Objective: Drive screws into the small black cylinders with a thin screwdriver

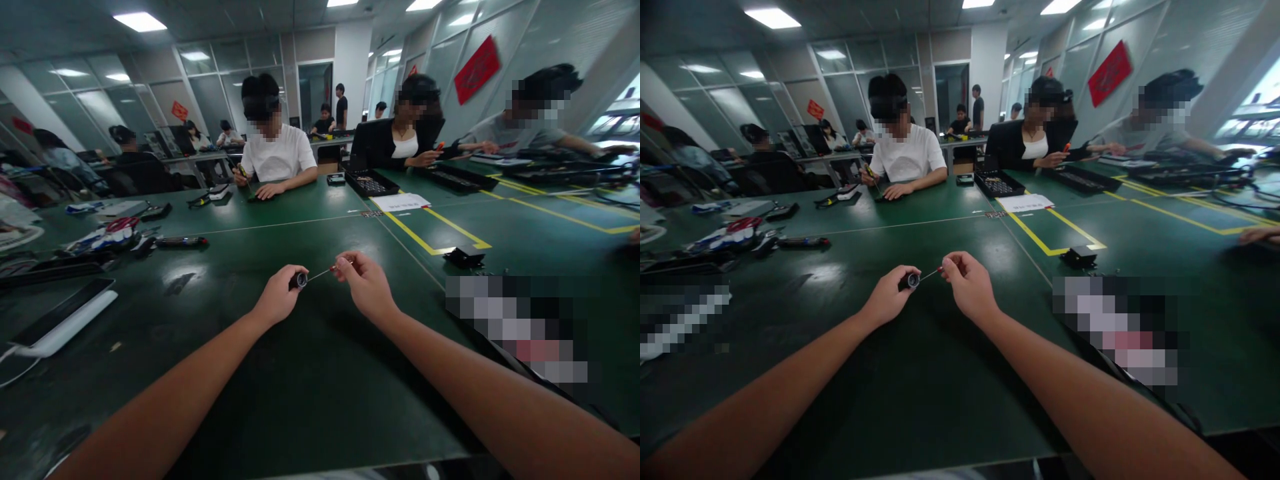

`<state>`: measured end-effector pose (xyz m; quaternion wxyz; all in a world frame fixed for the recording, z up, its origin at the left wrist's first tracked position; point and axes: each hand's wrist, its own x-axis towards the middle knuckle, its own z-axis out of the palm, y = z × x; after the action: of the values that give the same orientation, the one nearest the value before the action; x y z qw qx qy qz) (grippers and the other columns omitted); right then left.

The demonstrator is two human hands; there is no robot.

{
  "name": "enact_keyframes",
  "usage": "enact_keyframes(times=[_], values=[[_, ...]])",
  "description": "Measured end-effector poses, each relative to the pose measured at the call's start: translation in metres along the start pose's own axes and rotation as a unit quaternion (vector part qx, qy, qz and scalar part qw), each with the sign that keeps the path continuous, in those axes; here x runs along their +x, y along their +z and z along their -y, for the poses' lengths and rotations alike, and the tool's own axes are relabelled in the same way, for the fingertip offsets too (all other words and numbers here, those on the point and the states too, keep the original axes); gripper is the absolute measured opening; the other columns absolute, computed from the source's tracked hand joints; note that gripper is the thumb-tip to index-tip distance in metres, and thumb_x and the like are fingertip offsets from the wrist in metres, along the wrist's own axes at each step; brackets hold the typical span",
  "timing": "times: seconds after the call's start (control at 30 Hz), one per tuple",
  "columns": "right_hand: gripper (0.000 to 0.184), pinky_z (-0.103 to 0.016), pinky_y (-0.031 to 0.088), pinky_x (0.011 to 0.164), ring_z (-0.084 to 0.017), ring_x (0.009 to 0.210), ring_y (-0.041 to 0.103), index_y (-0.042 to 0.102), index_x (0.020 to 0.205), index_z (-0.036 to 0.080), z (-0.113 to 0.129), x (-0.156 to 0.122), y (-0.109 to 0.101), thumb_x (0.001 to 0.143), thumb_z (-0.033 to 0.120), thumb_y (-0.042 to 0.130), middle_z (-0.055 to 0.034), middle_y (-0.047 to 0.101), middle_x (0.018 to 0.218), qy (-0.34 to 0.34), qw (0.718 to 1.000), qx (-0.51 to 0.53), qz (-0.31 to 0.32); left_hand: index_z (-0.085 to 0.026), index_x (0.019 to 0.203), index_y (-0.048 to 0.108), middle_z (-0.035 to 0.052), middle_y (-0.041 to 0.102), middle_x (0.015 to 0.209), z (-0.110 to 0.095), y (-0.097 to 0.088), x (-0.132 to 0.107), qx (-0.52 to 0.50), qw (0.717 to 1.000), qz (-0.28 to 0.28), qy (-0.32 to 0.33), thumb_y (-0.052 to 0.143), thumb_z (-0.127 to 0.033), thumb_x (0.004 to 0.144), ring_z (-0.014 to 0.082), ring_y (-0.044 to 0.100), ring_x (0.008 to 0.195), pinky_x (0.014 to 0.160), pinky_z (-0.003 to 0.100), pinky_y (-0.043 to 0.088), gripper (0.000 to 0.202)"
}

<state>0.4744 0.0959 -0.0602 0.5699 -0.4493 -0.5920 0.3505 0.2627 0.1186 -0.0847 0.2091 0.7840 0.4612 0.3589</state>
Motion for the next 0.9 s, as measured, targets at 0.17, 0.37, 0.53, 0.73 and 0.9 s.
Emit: enact_keyframes(times=[0.17,0.37,0.53,0.73,0.9], values=[[0.024,-0.034,0.054,0.072,-0.018,0.074,0.067,0.064,0.096,0.020,-0.001,0.000,0.002,0.091,0.043,0.059,-0.0049,0.073,0.083,0.001,1.000,-0.016,0.002,-0.022,0.112,0.068,0.0047,0.069,0.118,-0.001,-0.002,0.002,-0.004,1.000,-0.013,0.021,0.062,-0.006,0.085,0.0222,0.062,0.114,0.107,0.042,0.047,0.032],[0.026,-0.038,0.056,0.078,-0.019,0.080,0.070,0.064,0.101,0.020,0.000,0.000,0.002,0.092,0.043,0.059,-0.0065,0.075,0.089,0.004,1.000,-0.028,-0.010,-0.021,0.118,0.068,0.0055,0.069,0.120,-0.008,-0.004,0.000,-0.001,1.000,-0.003,-0.014,0.067,-0.010,0.085,0.0225,0.063,0.115,0.108,0.042,0.046,0.035],[0.025,-0.039,0.055,0.082,-0.020,0.085,0.071,0.064,0.105,0.021,0.000,-0.002,0.001,0.092,0.042,0.060,-0.0064,0.075,0.093,0.012,1.000,-0.028,0.004,-0.022,0.121,0.069,0.0059,0.069,0.125,-0.005,-0.004,0.000,-0.017,0.999,-0.015,-0.035,0.069,-0.013,0.085,0.0238,0.062,0.120,0.112,0.044,0.043,0.037],[0.028,-0.037,0.053,0.077,-0.020,0.079,0.070,0.064,0.110,0.021,0.001,-0.005,0.003,0.093,0.042,0.058,-0.0040,0.074,0.086,-0.011,0.997,-0.079,0.003,-0.023,0.126,0.069,0.0052,0.067,0.132,0.003,-0.003,0.002,-0.040,0.996,-0.047,-0.067,0.071,-0.016,0.086,0.0242,0.058,0.128,0.117,0.044,0.038,0.041],[0.027,-0.037,0.052,0.075,-0.020,0.075,0.069,0.063,0.106,0.020,-0.002,-0.003,0.003,0.094,0.043,0.056,-0.0040,0.072,0.080,0.008,0.994,-0.097,-0.039,-0.028,0.129,0.068,0.0039,0.067,0.133,0.006,-0.002,0.001,-0.019,0.998,-0.039,-0.050,0.072,-0.019,0.087,0.0250,0.058,0.126,0.115,0.046,0.038,0.043]])
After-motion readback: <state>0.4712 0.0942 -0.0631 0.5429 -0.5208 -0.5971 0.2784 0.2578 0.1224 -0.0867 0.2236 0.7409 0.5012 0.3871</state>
